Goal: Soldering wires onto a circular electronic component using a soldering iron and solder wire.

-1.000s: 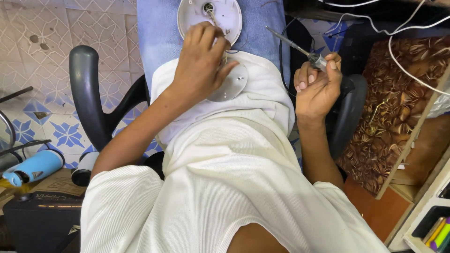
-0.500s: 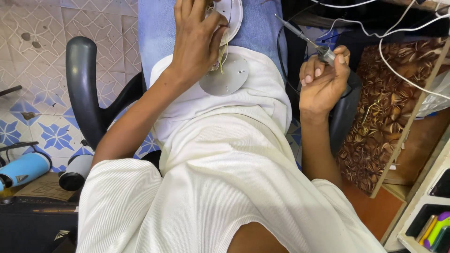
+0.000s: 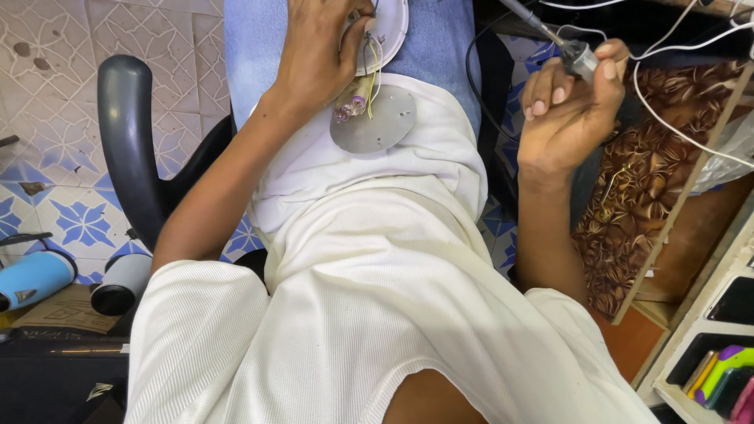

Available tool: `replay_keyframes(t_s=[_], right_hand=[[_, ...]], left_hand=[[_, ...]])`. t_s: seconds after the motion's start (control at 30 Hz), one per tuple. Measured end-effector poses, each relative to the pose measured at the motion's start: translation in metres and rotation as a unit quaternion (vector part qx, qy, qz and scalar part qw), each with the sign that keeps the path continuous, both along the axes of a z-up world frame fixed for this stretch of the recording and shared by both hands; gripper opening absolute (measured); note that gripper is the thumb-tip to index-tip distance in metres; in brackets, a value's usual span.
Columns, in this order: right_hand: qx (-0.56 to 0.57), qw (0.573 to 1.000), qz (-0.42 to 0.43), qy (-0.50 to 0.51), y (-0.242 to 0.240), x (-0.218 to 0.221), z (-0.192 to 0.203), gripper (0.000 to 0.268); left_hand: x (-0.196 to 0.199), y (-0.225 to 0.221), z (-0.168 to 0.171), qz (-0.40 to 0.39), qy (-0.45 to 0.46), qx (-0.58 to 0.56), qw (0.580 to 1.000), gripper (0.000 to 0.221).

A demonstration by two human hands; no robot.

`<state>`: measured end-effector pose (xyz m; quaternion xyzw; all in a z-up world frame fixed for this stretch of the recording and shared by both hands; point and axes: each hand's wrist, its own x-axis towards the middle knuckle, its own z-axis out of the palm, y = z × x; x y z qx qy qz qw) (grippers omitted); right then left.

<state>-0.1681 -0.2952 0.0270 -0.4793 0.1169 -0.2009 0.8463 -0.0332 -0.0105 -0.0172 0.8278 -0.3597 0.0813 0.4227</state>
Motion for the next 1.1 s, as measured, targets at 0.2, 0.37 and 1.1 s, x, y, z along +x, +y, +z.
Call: replay_keyframes(t_s=[0.2,0.37,1.1], right_hand=[[-0.067,0.997,0.038,-0.022,0.004,0.028,0.022,0.019],[-0.047,0.999,-0.005,0.008,0.008,0.052,0.037,0.035],[-0.179,0.978,0.086,-0.059,0.000,0.065,0.021,0.020]], left_hand=[[0.001,0.006,0.006,0.001,0.044,-0.003,0.999,0.005],[0.001,0.011,0.025,-0.007,0.096,-0.051,0.994,0.005],[-0.006,0.019,0.043,0.034,0.159,0.002,0.987,0.024]])
